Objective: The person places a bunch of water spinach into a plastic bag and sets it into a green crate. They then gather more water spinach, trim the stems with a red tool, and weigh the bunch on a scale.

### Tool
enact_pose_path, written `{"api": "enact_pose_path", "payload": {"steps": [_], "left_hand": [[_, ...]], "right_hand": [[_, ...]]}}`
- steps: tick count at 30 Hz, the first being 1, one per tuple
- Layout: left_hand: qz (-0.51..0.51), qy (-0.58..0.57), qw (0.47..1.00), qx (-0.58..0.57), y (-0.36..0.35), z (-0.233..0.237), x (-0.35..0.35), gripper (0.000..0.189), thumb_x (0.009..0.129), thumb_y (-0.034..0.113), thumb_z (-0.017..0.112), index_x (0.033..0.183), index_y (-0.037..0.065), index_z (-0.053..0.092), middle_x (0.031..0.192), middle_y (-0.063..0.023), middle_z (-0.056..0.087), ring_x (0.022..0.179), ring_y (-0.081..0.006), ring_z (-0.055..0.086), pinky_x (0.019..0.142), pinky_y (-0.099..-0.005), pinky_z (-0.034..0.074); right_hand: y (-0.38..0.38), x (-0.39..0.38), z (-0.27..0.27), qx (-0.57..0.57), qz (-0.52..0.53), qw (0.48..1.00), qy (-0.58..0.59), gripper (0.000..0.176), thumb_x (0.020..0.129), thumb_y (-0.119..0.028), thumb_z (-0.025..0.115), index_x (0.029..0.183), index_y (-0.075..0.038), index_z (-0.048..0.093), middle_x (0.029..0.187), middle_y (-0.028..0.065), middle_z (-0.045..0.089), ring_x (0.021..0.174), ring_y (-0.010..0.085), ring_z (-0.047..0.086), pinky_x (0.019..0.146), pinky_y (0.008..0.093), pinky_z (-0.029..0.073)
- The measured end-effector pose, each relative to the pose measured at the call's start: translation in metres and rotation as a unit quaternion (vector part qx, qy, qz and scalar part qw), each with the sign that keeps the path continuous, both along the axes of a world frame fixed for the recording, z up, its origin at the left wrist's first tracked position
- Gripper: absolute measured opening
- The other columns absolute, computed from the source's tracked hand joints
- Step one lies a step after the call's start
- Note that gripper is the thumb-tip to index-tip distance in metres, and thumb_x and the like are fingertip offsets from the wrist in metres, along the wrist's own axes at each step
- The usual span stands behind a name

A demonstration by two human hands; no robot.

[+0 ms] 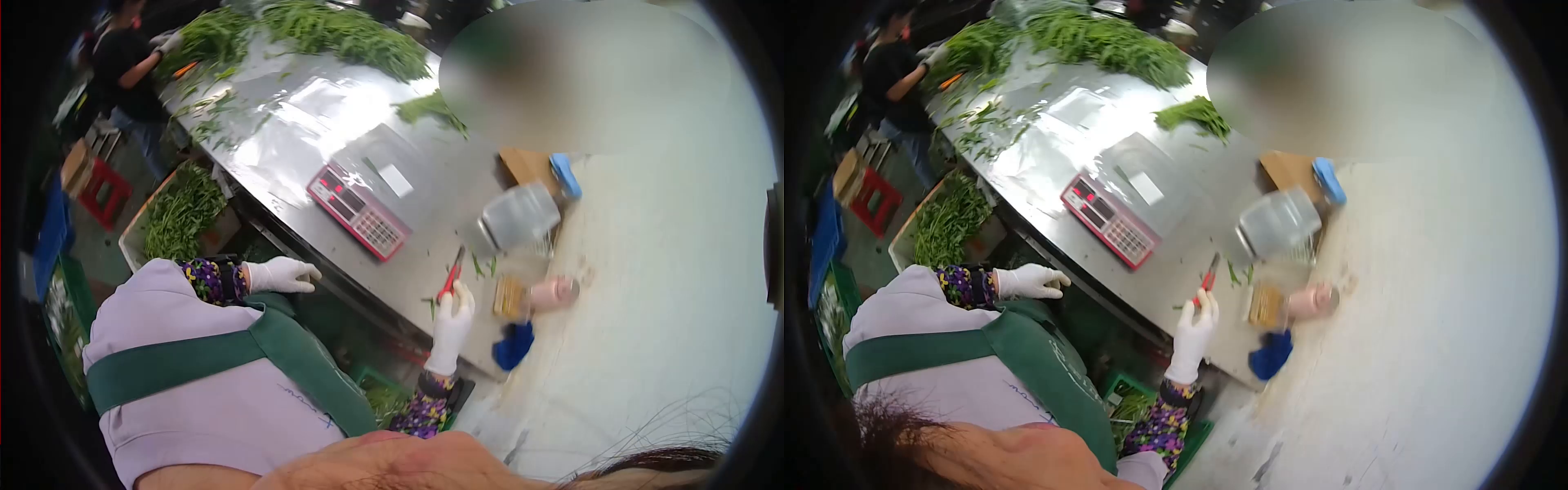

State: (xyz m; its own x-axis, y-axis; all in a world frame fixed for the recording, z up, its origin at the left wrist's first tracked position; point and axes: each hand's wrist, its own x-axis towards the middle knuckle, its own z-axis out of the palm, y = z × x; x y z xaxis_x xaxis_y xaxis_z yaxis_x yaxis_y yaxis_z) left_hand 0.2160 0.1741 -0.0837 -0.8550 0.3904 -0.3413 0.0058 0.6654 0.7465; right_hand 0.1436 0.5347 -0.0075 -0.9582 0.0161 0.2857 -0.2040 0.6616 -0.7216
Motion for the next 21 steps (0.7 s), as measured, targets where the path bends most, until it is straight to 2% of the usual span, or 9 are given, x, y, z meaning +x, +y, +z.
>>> {"api": "enact_pose_path", "payload": {"steps": [5,10,11,13,14,16,18,20,21], "left_hand": [[0.153,0.100,0.983,-0.029,-0.062,0.046,-0.010,0.045,0.088,0.035,0.061,0.125,0.008,0.057,0.093,-0.0105,0.070,0.086,-0.0235,0.068,0.080,-0.0326,0.052],[0.276,0.121,0.953,0.022,-0.192,0.084,-0.094,0.041,0.090,0.023,0.059,0.128,0.008,0.055,0.095,-0.0077,0.069,0.089,-0.0185,0.066,0.081,-0.0322,0.051],[0.253,0.239,0.937,-0.009,-0.216,0.097,-0.118,0.039,0.091,0.022,0.059,0.127,0.006,0.056,0.100,-0.0070,0.068,0.091,-0.0164,0.065,0.082,-0.0315,0.051],[0.331,0.237,0.911,0.056,-0.242,0.130,-0.169,0.039,0.094,0.024,0.059,0.127,0.003,0.055,0.108,-0.0095,0.066,0.097,-0.0147,0.063,0.085,-0.0276,0.050],[0.331,0.293,0.895,0.060,-0.260,0.131,-0.202,0.041,0.094,0.023,0.059,0.129,0.002,0.053,0.109,-0.0100,0.065,0.098,-0.0140,0.062,0.085,-0.0265,0.050],[0.297,0.296,0.902,0.102,-0.254,0.177,-0.269,0.043,0.094,0.022,0.059,0.132,0.003,0.051,0.110,-0.0094,0.065,0.098,-0.0143,0.062,0.085,-0.0270,0.050],[0.256,0.301,0.908,0.136,-0.239,0.188,-0.339,0.047,0.093,0.021,0.061,0.135,0.004,0.048,0.111,-0.0097,0.065,0.101,-0.0145,0.062,0.085,-0.0271,0.050],[0.226,0.267,0.927,0.133,-0.207,0.182,-0.409,0.056,0.090,0.026,0.065,0.138,0.005,0.044,0.116,-0.0138,0.063,0.105,-0.0181,0.061,0.087,-0.0291,0.050],[0.222,0.260,0.936,0.088,-0.182,0.183,-0.432,0.067,0.086,0.034,0.068,0.140,0.006,0.041,0.121,-0.0190,0.061,0.108,-0.0256,0.061,0.089,-0.0327,0.049]], "right_hand": [[-0.058,-0.108,0.010,0.105,0.099,0.987,0.064,0.035,0.088,-0.018,0.062,0.118,-0.001,0.062,0.127,0.0204,0.055,0.123,0.0334,0.048,0.106,0.0396,0.036],[-0.118,-0.197,-0.013,0.258,0.112,0.960,-0.020,0.053,0.086,-0.036,0.063,0.134,-0.014,0.053,0.140,0.0166,0.046,0.134,0.0342,0.036,0.107,0.0561,0.030],[-0.127,-0.205,-0.021,0.260,0.107,0.960,-0.020,0.053,0.086,-0.036,0.063,0.134,-0.014,0.053,0.140,0.0166,0.046,0.134,0.0342,0.036,0.107,0.0561,0.030],[-0.142,-0.215,-0.036,0.333,0.120,0.934,-0.053,0.060,0.087,-0.043,0.060,0.141,-0.022,0.045,0.145,0.0155,0.040,0.137,0.0362,0.031,0.107,0.0636,0.025],[-0.146,-0.218,-0.042,0.362,0.139,0.918,-0.083,0.063,0.087,-0.043,0.059,0.143,-0.024,0.041,0.148,0.0156,0.036,0.139,0.0374,0.028,0.108,0.0632,0.023],[-0.141,-0.219,-0.062,0.360,0.137,0.921,-0.061,0.063,0.086,-0.043,0.060,0.143,-0.025,0.041,0.149,0.0152,0.035,0.139,0.0370,0.027,0.109,0.0632,0.022],[-0.138,-0.215,-0.075,0.371,0.135,0.918,-0.029,0.065,0.084,-0.044,0.060,0.144,-0.026,0.041,0.149,0.0145,0.035,0.140,0.0362,0.026,0.110,0.0625,0.020],[-0.139,-0.213,-0.075,0.378,0.131,0.916,-0.035,0.065,0.085,-0.045,0.059,0.144,-0.026,0.041,0.149,0.0144,0.035,0.140,0.0362,0.026,0.110,0.0620,0.019],[-0.140,-0.211,-0.073,0.386,0.131,0.913,-0.030,0.064,0.085,-0.045,0.058,0.144,-0.026,0.041,0.149,0.0144,0.035,0.140,0.0362,0.026,0.110,0.0616,0.019]]}}
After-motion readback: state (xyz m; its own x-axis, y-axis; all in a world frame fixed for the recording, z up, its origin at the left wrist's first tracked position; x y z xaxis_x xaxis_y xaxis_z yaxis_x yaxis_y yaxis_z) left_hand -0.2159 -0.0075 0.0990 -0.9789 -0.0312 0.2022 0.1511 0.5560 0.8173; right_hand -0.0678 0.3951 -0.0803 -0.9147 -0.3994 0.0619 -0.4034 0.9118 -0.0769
